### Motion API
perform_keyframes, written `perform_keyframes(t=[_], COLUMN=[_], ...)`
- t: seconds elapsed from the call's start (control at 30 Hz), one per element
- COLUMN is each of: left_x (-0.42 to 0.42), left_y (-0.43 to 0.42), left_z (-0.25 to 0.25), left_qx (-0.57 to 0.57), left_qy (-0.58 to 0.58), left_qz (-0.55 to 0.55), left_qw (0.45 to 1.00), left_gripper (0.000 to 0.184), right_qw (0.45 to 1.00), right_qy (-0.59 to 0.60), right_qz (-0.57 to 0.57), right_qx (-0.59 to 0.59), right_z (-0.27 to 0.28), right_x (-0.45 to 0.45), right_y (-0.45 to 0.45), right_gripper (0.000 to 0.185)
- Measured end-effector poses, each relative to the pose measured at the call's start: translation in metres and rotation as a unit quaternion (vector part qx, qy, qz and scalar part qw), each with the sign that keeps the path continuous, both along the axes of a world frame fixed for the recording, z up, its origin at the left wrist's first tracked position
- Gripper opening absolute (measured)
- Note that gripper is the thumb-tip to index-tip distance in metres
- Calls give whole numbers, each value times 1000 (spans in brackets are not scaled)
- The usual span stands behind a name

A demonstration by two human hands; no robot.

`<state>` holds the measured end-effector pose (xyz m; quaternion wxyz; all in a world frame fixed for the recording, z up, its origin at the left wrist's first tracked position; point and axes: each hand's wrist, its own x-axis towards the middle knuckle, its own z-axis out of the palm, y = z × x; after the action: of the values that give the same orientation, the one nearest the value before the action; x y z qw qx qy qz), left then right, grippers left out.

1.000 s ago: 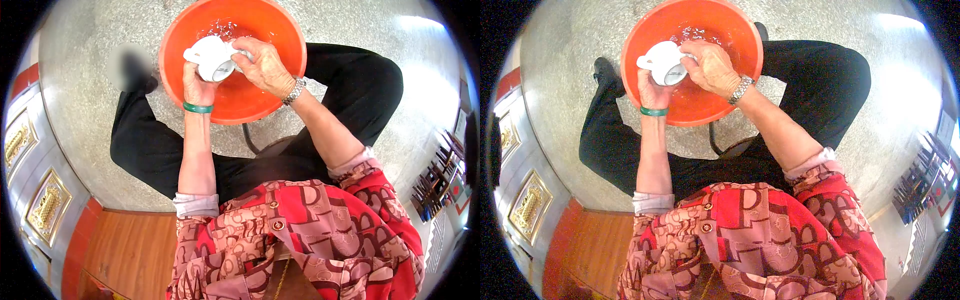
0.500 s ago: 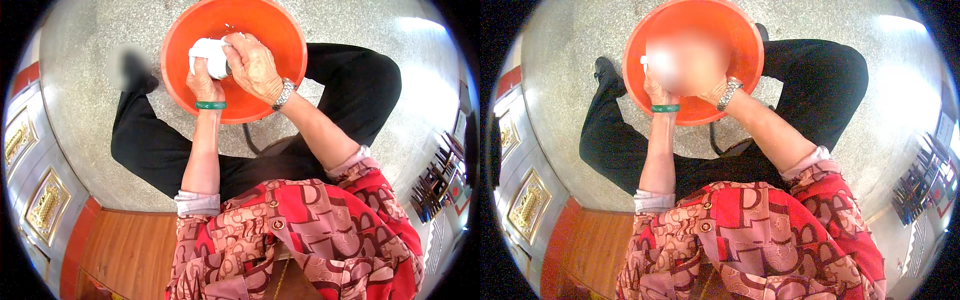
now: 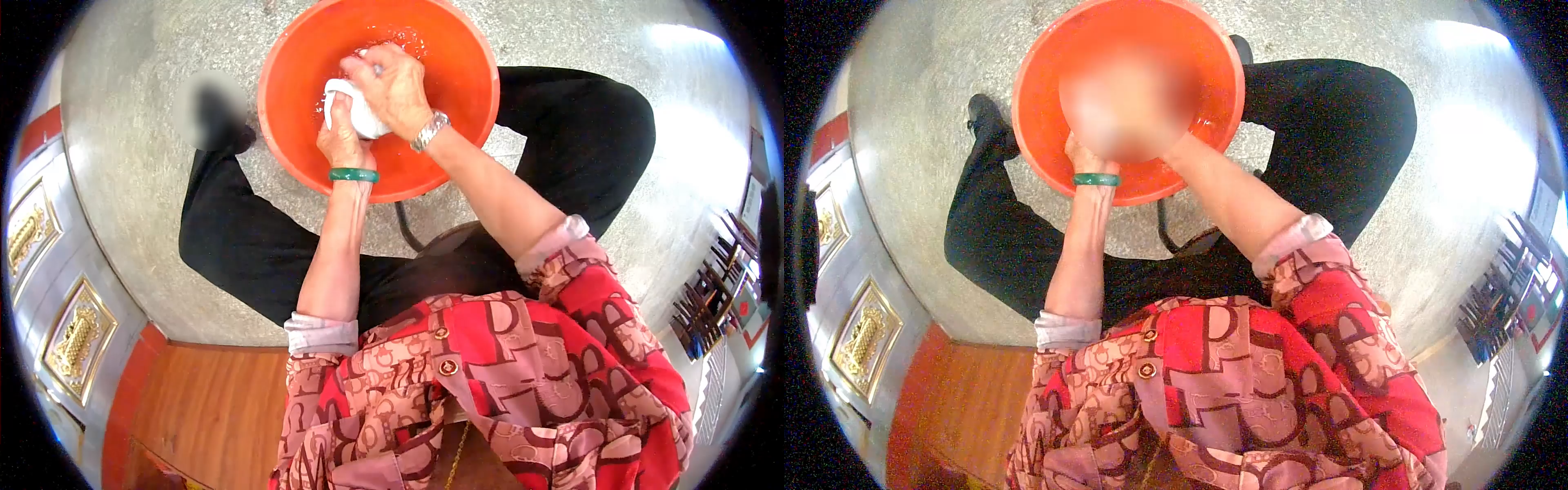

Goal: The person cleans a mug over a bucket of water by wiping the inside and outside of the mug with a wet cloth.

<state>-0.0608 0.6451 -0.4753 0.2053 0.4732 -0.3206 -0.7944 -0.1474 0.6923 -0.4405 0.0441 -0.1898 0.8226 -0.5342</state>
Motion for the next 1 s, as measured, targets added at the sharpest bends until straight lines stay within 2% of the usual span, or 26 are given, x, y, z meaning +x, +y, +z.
perform_keyframes(t=[0.03,0.1,0.13,0.17,0.2,0.23,0.3,0.37,0.4,0.43,0.5,0.57,0.6,0.7,0.73,0.8,0.83,0.9,0.93,1.0], left_x=[-1,2,-1,-3,-4,-5,-6,-5,-3,-1,-2,-4,-3,-5,-6,-3,-1,-5,-4,-2], left_y=[1,3,5,4,1,-3,-3,0,2,3,4,-1,-4,-4,0,3,4,2,0,-7], left_z=[2,5,6,3,2,0,-1,3,5,6,6,-2,-6,7,9,9,10,11,11,3], left_qx=[1,-27,-22,-20,-35,-51,-41,-77,-82,-81,-67,-87,-111,-141,-132,-119,-118,-65,-74,-104], left_qy=[1,-9,-5,-5,1,7,19,-30,-15,-16,10,-5,-23,-54,-45,-17,-19,-4,5,-26], left_qz=[-1,-23,27,27,22,18,39,28,17,12,18,11,4,-2,6,-9,-12,26,21,3], left_qw=[1000,999,999,999,999,999,998,996,996,997,998,996,993,989,990,993,993,998,997,994], left_gripper=[36,33,30,30,28,27,25,27,28,28,25,23,21,20,21,23,23,22,22,22], right_qw=[1000,959,963,949,990,997,998,984,976,951,928,991,997,995,999,972,852,941,986,994], right_qy=[1,-278,-256,-285,-111,67,39,163,-212,-305,-362,-119,22,82,31,-234,-521,-336,-159,101], right_qz=[-1,-11,-21,-24,-4,18,12,46,-12,-36,-29,-25,-32,-41,22,-26,41,-6,41,30], right_qx=[1,-50,-79,-131,-89,-45,-41,59,-50,-28,-80,63,62,-32,7,13,-29,-36,14,34], right_z=[-5,-14,-11,-10,-8,4,5,-1,-4,-11,-32,-11,-6,-2,10,-21,-22,-24,4,-22], right_x=[-6,-12,-5,1,11,20,19,5,-1,-12,-9,3,17,27,17,-9,-24,-8,3,18], right_y=[2,8,7,3,4,3,-2,-2,2,7,5,3,2,-4,4,6,12,7,11,0], right_gripper=[22,24,26,21,19,16,18,24,28,29,31,27,21,21,22,24,24,24,22,17])
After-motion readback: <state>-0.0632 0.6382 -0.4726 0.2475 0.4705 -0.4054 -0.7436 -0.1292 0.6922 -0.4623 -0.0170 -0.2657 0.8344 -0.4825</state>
